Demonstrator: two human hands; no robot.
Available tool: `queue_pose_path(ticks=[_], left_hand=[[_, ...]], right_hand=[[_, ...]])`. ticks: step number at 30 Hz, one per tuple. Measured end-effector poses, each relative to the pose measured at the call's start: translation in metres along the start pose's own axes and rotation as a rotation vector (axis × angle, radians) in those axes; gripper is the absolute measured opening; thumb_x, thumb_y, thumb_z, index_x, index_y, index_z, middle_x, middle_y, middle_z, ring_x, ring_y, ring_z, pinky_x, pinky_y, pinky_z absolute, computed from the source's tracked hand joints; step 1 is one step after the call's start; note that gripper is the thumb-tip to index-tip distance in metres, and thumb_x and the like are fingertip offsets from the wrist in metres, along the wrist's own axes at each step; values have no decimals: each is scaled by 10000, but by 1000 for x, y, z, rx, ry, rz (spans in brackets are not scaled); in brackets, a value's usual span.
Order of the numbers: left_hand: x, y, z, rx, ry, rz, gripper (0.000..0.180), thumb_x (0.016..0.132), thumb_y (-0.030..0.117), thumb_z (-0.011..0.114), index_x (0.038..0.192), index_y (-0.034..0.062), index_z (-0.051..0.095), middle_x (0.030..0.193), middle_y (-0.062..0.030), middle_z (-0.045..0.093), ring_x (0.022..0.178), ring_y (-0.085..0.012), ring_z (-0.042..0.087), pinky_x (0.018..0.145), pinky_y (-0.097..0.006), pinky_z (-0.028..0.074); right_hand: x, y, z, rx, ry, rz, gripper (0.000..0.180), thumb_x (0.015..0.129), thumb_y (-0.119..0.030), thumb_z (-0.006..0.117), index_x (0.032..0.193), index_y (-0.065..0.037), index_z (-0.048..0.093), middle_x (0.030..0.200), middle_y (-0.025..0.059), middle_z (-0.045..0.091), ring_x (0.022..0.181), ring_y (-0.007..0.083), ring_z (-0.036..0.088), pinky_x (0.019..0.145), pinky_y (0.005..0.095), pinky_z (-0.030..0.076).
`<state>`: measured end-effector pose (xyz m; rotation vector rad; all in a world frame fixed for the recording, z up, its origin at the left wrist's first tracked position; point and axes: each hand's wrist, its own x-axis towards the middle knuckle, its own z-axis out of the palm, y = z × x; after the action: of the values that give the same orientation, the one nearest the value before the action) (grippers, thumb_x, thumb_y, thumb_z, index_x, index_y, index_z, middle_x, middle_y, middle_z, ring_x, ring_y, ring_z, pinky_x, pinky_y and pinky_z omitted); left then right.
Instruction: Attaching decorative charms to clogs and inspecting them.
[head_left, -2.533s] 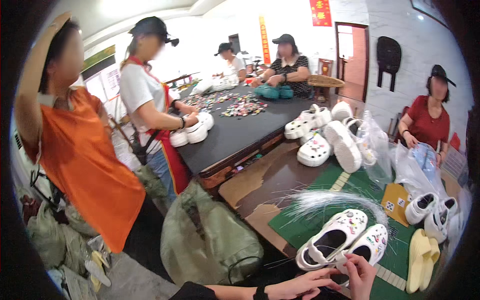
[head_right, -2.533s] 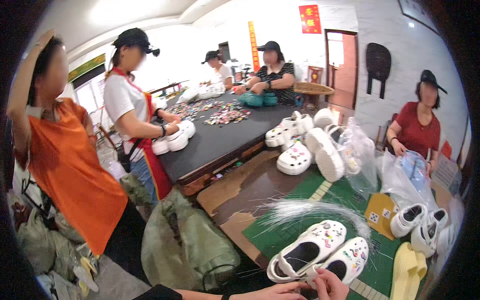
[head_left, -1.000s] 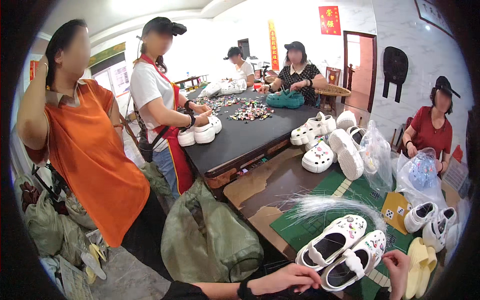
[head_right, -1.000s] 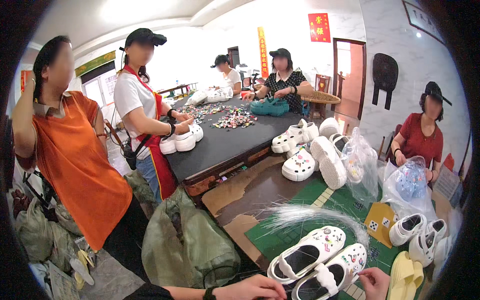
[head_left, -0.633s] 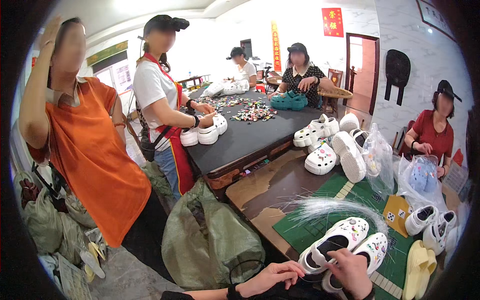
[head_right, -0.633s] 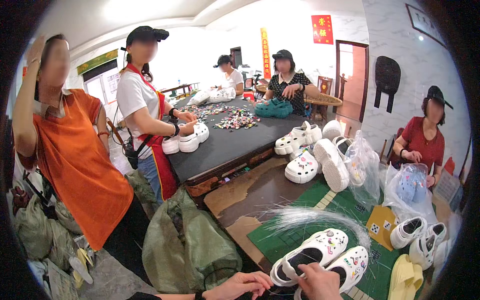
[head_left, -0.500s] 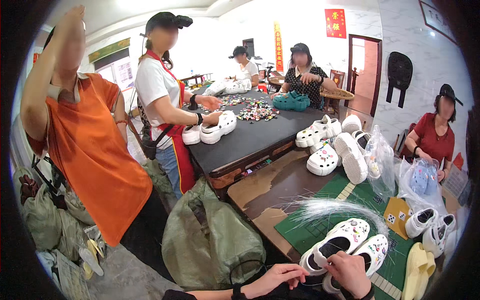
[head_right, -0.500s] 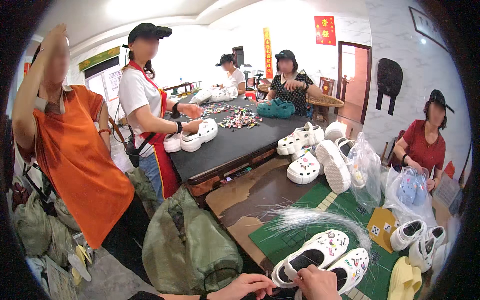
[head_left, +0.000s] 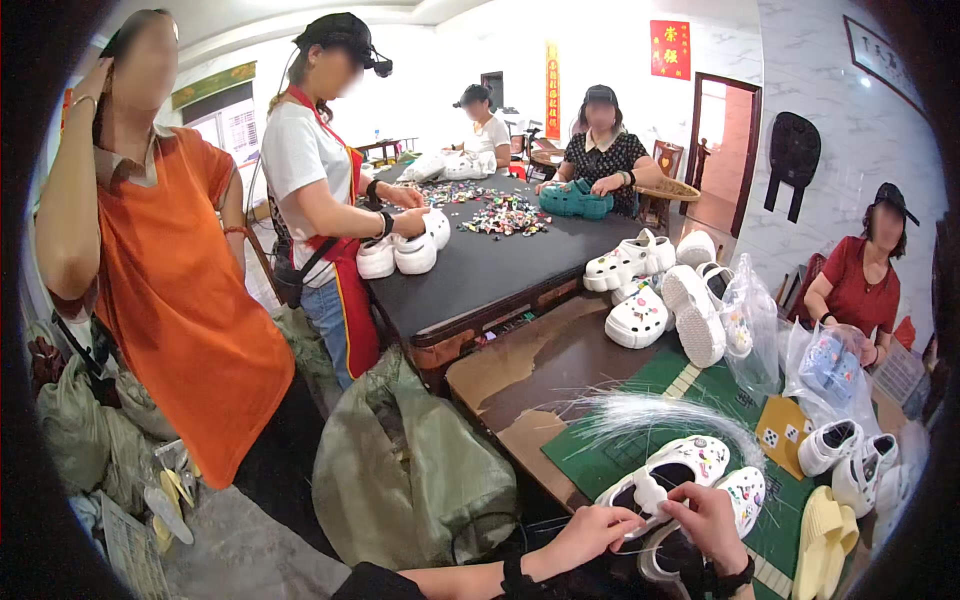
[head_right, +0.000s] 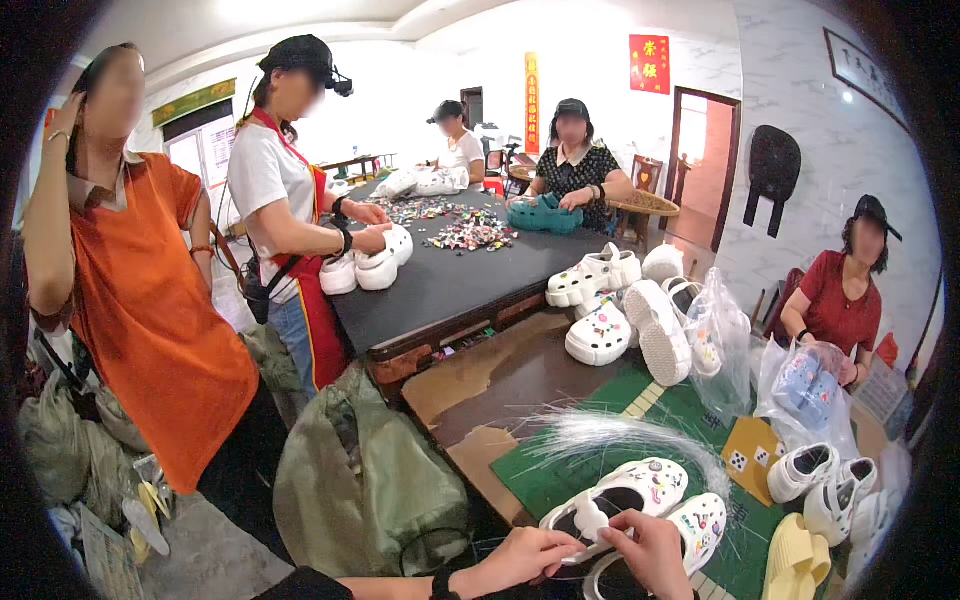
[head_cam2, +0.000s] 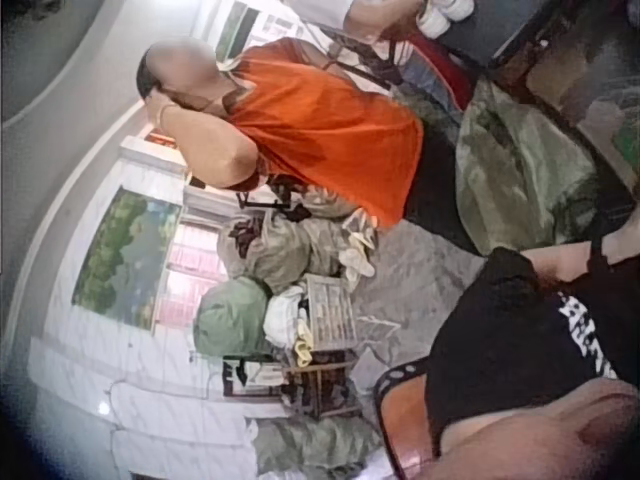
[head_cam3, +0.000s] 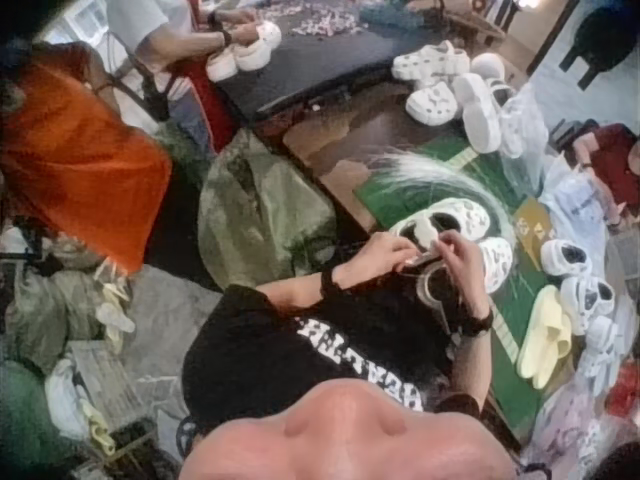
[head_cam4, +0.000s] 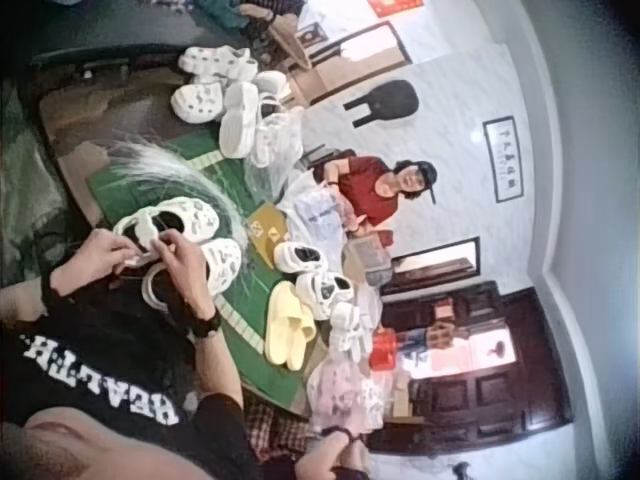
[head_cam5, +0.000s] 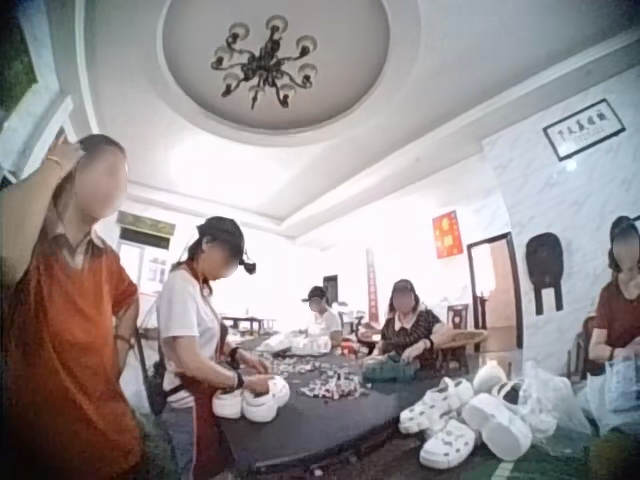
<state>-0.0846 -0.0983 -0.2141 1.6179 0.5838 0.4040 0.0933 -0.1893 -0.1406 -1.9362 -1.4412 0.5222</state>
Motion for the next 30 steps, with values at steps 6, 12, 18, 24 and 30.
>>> queue_pose_path(ticks=[6, 12, 18, 24, 30], left_hand=[[-3, 27, -5, -352, 57, -248, 209, 955, 226, 593, 1033, 61, 695, 631, 13, 557, 431, -37, 423, 383, -195, 310], [4, 47, -17, -229, -18, -221, 233, 952, 174, 578, 1035, -20, 676, 648, -44, 597, 385, -34, 418, 350, -189, 272], [5, 47, -17, -165, -38, -222, 220, 937, 162, 582, 1001, -21, 685, 632, -43, 601, 380, -41, 433, 346, -202, 294], [19, 57, -12, -76, -48, -150, 220, 931, 168, 592, 966, -19, 701, 608, -13, 564, 388, -38, 418, 347, -207, 261], [20, 46, -9, -61, 34, -105, 201, 930, 116, 571, 788, -7, 644, 627, -10, 572, 402, -34, 402, 357, -209, 243]], right_hand=[[9, 13, 0, 136, -35, -37, 195, 872, -226, 676, 890, -33, 653, 668, 50, 584, 617, 92, 513, 582, 261, 429], [15, 9, -5, 397, -61, 23, 201, 895, -197, 656, 890, 4, 658, 737, -26, 599, 688, 47, 503, 609, 224, 411], [12, 15, -11, 735, -16, 169, 177, 904, -204, 656, 903, -27, 665, 696, -72, 554, 622, 12, 460, 529, 195, 341], [7, 18, -4, 585, -108, 174, 227, 930, -232, 592, 955, -26, 685, 744, -69, 572, 669, 16, 467, 571, 192, 364], [18, 37, 14, 773, -124, -15, 237, 917, -126, 574, 1120, -29, 650, 851, -33, 619, 712, 24, 496, 607, 196, 398]])
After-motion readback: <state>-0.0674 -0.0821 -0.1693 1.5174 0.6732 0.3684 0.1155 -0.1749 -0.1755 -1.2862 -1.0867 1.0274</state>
